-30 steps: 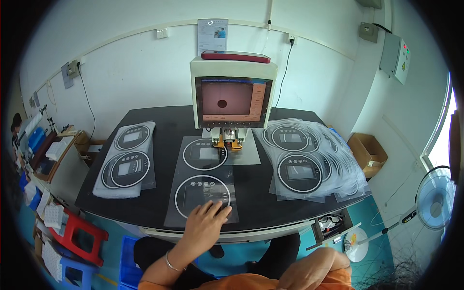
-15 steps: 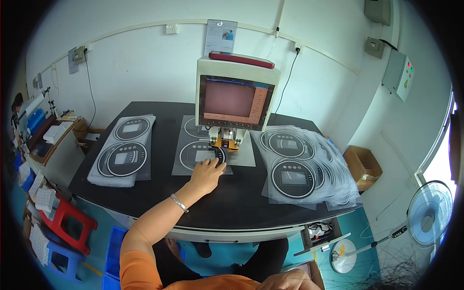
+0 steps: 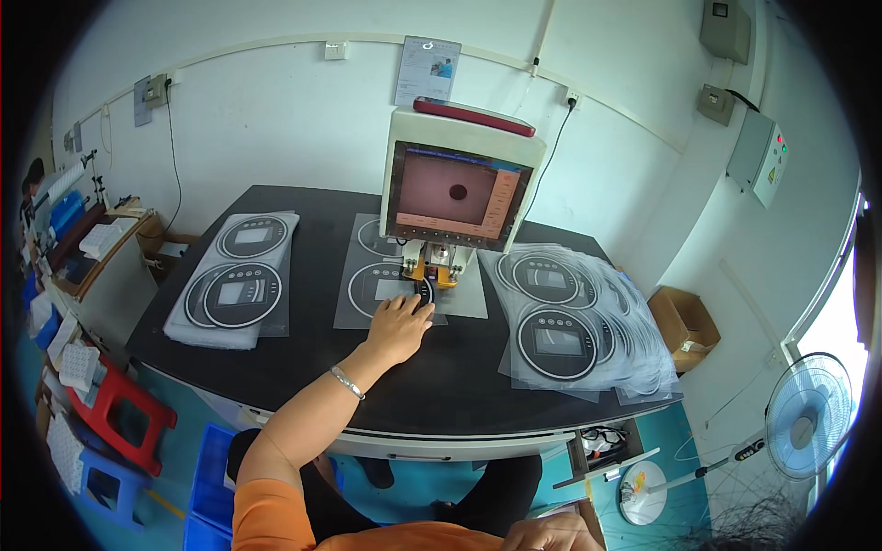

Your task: The person aligns printed plastic display sheets under an optical alignment punching machine by hand and stacks the punched sheets onto the workbench.

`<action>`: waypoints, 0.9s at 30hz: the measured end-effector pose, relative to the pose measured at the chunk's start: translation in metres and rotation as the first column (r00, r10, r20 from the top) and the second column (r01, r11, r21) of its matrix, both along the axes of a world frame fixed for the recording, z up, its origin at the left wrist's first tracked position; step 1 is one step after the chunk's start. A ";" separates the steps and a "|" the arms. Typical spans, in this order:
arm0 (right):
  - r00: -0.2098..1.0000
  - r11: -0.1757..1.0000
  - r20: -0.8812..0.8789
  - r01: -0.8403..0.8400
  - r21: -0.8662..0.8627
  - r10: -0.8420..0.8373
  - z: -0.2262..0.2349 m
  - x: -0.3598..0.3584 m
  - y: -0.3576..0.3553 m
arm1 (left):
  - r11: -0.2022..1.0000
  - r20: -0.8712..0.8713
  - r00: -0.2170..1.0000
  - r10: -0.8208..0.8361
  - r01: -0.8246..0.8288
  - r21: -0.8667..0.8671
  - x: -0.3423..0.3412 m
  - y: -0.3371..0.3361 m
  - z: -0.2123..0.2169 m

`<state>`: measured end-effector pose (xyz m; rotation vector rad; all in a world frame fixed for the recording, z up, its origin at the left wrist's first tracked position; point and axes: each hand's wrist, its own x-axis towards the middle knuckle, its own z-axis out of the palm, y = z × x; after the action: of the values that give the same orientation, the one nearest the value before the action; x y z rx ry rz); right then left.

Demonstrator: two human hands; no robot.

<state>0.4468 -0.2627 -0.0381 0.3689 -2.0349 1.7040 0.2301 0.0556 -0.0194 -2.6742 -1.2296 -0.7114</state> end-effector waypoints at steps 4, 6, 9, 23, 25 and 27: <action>0.968 0.972 0.088 0.233 0.017 -0.233 0.020 -0.009 -0.010 | 1.000 0.036 0.999 -0.014 0.013 0.008 0.002 0.000 -0.002; 0.985 0.989 0.092 0.149 -0.003 -0.148 0.019 -0.011 -0.004 | 0.996 0.063 0.998 0.029 -0.034 0.088 0.001 0.000 -0.006; 0.964 0.997 0.259 0.067 -0.048 -0.053 0.043 -0.002 0.013 | 0.995 0.080 0.995 0.060 -0.066 0.070 -0.002 0.000 -0.007; 0.086 0.072 0.687 0.996 -0.049 -0.722 0.073 0.009 0.251 | 0.947 0.243 0.922 -0.301 0.319 -0.039 -0.014 -0.149 0.036; 0.066 0.070 0.648 0.997 -0.019 -0.759 0.061 0.008 0.266 | 0.935 0.214 0.922 -0.323 0.345 -0.076 -0.023 -0.166 0.029; -0.121 0.029 0.552 0.966 0.256 -0.825 0.052 0.013 0.272 | 0.893 0.165 0.878 -0.449 0.446 0.056 -0.040 -0.174 0.028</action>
<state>0.4595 0.0095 0.0137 -1.6222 -1.4615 0.9591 0.1898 -0.1188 0.0083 -2.9641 -0.6154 -1.0241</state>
